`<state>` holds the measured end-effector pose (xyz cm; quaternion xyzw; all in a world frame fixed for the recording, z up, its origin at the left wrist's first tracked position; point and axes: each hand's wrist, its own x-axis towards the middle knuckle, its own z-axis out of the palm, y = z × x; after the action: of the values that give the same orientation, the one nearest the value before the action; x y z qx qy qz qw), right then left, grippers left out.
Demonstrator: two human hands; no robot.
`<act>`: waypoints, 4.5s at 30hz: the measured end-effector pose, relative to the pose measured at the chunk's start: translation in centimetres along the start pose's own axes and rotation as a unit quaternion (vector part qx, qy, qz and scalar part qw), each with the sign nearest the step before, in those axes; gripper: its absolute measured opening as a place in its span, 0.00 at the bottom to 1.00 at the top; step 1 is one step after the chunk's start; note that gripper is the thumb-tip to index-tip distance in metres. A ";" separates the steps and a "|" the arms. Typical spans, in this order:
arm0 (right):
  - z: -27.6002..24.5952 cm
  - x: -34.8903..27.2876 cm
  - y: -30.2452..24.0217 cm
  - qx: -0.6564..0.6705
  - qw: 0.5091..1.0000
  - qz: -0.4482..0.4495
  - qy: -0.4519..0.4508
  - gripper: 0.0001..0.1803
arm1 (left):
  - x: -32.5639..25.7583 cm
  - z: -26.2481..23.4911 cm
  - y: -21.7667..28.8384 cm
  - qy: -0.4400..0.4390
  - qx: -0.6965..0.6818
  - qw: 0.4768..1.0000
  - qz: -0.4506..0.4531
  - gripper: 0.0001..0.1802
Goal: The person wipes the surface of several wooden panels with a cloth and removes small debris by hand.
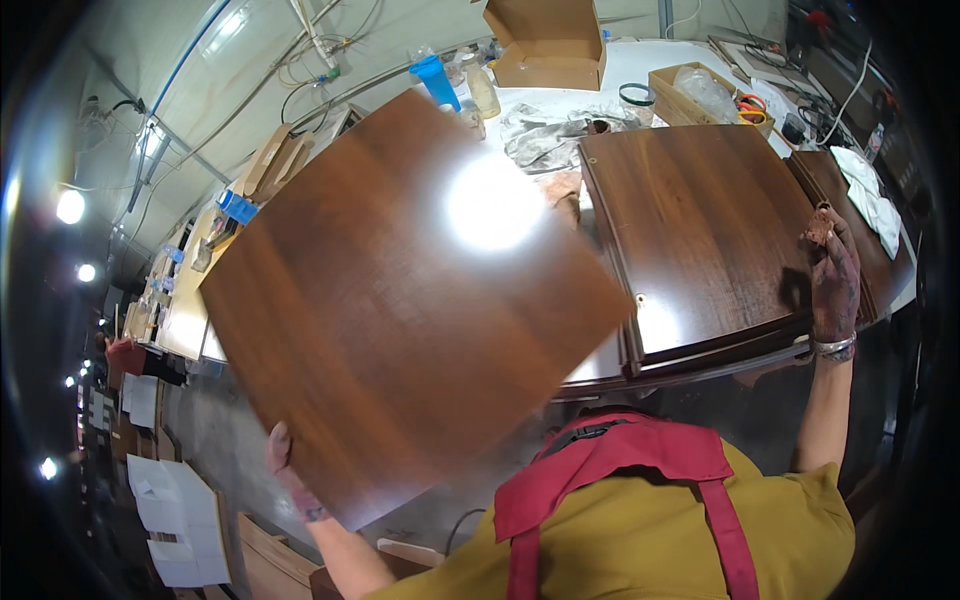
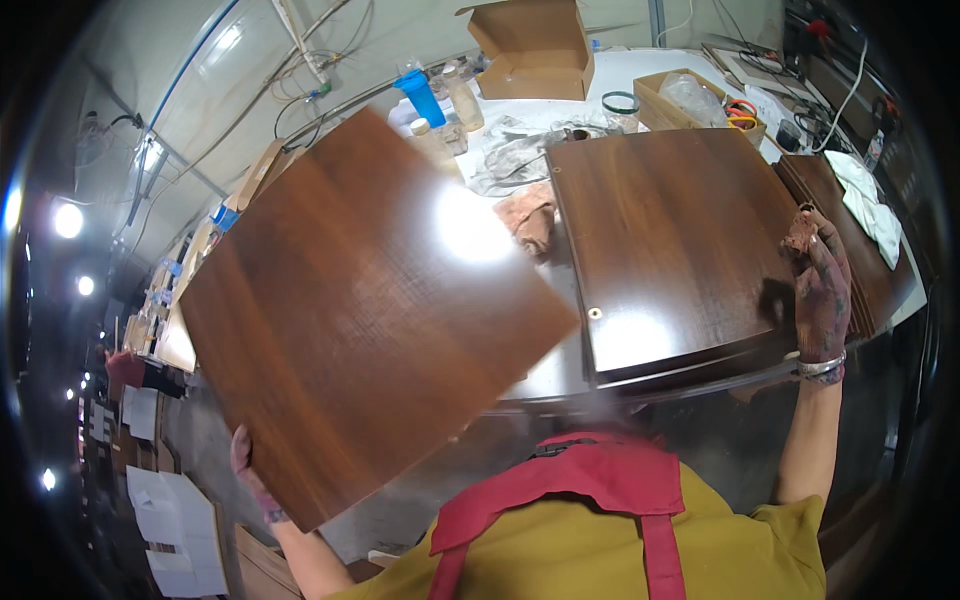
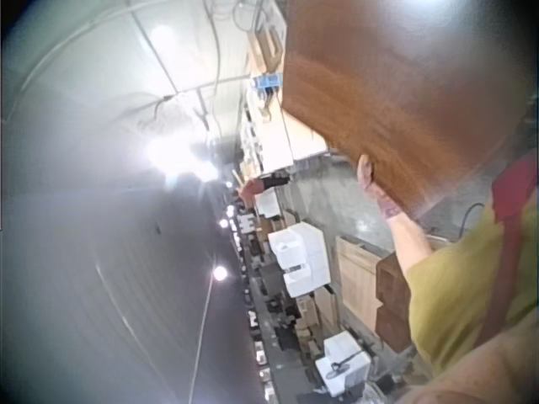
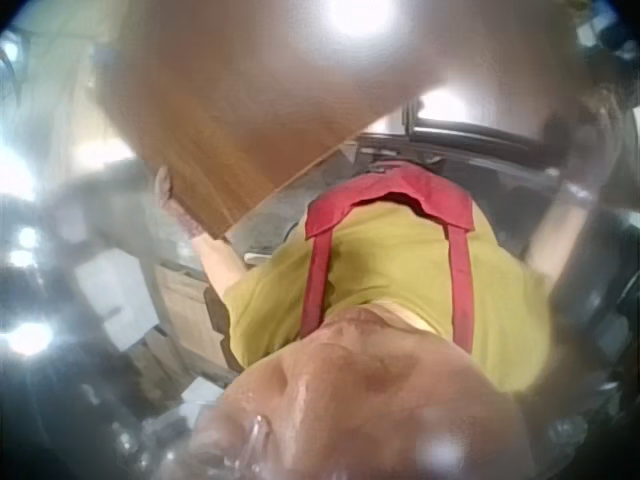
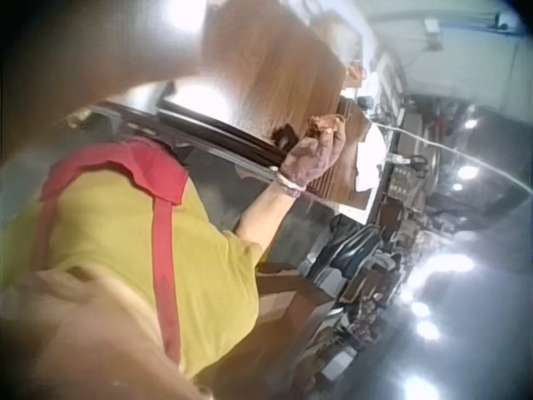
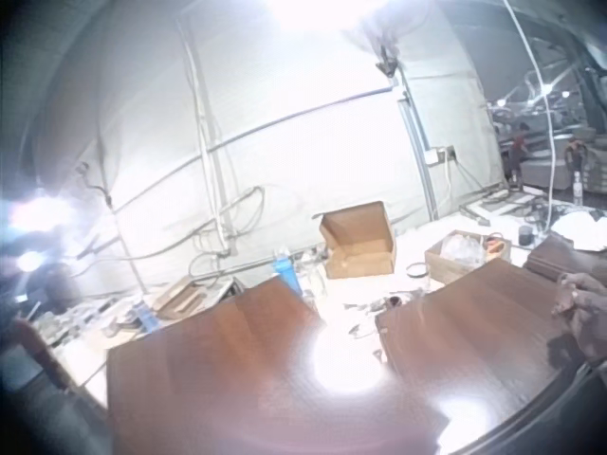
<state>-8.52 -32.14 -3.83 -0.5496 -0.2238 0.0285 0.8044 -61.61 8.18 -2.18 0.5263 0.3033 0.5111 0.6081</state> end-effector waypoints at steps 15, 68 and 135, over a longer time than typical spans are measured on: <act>-1.6 -0.7 4.1 -0.039 0.998 0.041 0.011 0.20 | 5.5 -7.4 -12.1 0.023 -0.057 0.957 -0.283 0.26; -3.0 5.2 -2.1 -0.053 0.994 0.085 -0.051 0.19 | 18.1 34.9 -31.9 -0.308 0.616 0.681 0.247 0.46; -6.8 4.9 -0.3 0.210 0.964 0.118 -0.109 0.17 | 6.3 65.9 -20.1 -0.451 0.488 0.538 0.519 0.28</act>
<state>-1.53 -36.78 -3.92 -0.3844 -0.2330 0.2295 0.8633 6.12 -6.12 -2.97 0.9677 -0.1342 0.2055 -0.0578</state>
